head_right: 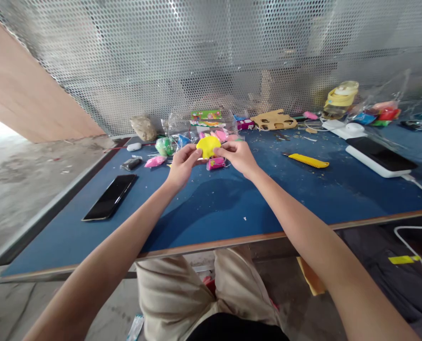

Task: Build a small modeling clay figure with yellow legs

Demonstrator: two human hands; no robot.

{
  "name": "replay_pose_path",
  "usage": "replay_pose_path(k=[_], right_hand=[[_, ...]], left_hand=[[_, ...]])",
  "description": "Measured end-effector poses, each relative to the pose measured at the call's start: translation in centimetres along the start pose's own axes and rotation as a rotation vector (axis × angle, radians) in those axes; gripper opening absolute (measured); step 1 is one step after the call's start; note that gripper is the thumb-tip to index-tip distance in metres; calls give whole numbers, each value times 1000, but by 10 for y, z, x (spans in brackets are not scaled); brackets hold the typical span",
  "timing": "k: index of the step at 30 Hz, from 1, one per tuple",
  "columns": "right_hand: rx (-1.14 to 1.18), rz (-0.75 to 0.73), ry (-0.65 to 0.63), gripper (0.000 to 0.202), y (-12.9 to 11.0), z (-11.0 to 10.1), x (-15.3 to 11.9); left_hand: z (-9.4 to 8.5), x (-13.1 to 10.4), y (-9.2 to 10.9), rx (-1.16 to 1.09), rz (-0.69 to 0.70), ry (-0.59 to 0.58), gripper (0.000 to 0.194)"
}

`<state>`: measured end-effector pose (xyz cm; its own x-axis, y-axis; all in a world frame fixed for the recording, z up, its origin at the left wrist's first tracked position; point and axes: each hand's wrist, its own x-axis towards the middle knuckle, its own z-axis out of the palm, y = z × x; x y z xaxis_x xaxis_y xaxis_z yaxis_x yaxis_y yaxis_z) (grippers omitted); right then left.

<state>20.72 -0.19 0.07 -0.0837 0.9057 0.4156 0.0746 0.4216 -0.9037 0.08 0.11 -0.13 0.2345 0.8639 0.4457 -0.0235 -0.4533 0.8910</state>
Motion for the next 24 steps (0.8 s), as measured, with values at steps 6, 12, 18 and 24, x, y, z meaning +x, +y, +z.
replay_pose_path(k=[6, 12, 18, 24], right_hand=[[-277, -188, -34, 44, -12, -10, 0], [-351, -225, -156, 36, -17, -13, -3], [-330, -257, -90, 33, -18, -15, -2], [-597, -457, 212, 22, -20, -15, -3]], left_hand=[[-9, 1, 8, 135, -3, 74, 25], [-12, -1, 12, 180, 44, -165, 43], [-11, -1, 6, 179, 11, -94, 35], [-7, 1, -3, 83, -9, 105, 34]])
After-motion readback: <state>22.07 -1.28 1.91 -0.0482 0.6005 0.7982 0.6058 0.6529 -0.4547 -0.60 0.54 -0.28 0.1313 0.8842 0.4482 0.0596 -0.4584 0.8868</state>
